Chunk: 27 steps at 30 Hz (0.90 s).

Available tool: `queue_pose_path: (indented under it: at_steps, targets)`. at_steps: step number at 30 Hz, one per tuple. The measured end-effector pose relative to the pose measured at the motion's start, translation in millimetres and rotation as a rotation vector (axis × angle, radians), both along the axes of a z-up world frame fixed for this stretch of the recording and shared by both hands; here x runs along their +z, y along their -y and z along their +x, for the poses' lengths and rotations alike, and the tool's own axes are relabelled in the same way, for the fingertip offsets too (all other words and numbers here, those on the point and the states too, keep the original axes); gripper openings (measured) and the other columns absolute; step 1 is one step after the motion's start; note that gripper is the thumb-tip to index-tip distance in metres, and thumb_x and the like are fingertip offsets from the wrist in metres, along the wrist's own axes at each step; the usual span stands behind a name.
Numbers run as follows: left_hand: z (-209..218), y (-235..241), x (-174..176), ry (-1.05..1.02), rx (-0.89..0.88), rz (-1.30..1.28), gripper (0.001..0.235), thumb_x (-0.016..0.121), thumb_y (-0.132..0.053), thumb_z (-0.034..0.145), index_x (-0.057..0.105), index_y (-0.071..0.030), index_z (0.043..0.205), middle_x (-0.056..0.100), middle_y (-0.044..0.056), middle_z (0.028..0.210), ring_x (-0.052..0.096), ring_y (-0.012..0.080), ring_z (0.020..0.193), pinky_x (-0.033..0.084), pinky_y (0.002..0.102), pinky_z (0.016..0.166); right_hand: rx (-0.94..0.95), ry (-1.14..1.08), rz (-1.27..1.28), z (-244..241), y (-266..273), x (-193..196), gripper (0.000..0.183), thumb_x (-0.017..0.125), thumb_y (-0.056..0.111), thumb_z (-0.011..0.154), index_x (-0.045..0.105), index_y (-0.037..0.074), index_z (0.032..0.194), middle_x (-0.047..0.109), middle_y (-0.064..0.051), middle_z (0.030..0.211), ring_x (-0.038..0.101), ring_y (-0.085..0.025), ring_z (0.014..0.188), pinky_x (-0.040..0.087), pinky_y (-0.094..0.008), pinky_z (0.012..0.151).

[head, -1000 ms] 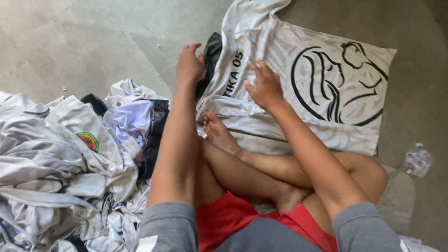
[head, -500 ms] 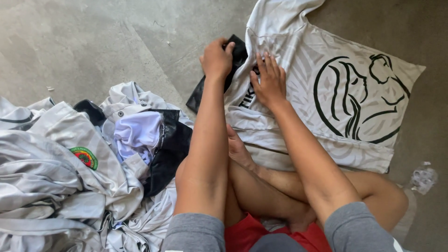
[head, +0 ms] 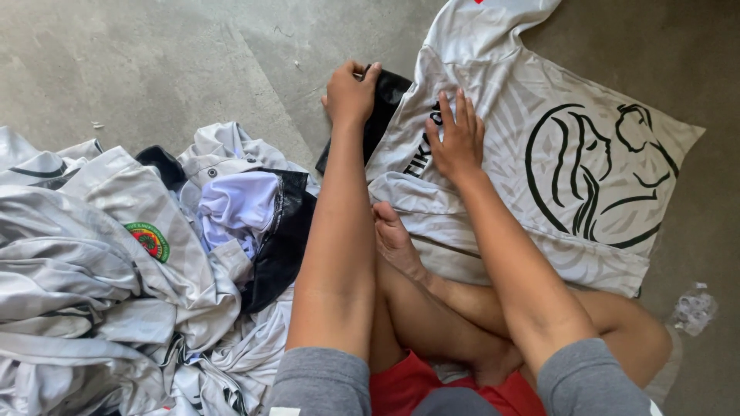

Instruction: The person folds a white tote bag with a graphic print, smoothing it and folding it into a compact rectangle. Then the person folds a white polo shirt with a black collar, aligning the edges and folding it into a neat stack.

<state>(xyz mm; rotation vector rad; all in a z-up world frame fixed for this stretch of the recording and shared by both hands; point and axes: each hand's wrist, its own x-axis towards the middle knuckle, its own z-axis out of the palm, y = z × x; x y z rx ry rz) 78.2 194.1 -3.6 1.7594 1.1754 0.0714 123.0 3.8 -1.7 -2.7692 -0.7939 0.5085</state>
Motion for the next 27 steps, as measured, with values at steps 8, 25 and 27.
queue_pose_path:
  at_steps: [8,25,27]
  targets:
    - [-2.5,6.8,13.1,-0.011,-0.354,0.322,0.066,0.076,-0.048,0.07,0.045,-0.019,0.122,0.046,0.007,0.121,0.046,0.0272,0.113,0.029,0.051,0.091,0.061,0.011,-0.104,6.0,10.6,-14.1,0.061,0.025,0.051,0.094,0.009,0.025,0.146,-0.001,-0.007,0.152,-0.002,-0.024,0.14,0.008,-0.044,0.11]
    - [3.5,16.6,-0.3,-0.094,-0.69,0.486,0.031,0.049,-0.033,0.09,0.058,-0.029,0.12,0.02,0.015,0.144,0.019,0.0356,0.129,0.019,0.056,0.099,0.355,0.559,0.299,18.4,-30.8,-14.0,0.024,0.066,0.018,0.081,0.066,0.023,0.105,0.052,-0.004,0.115,0.045,-0.024,0.107,0.034,-0.041,0.08]
    - [2.9,18.0,-4.9,-0.07,-0.637,0.487,0.032,0.052,-0.037,0.088,0.061,-0.027,0.117,0.026,0.012,0.142,0.022,0.0332,0.128,0.022,0.055,0.098,0.323,0.519,0.266,24.9,-33.2,-14.9,0.013,0.069,0.017,0.078,0.068,0.024,0.089,0.052,-0.002,0.098,0.046,-0.025,0.088,0.032,-0.039,0.074]
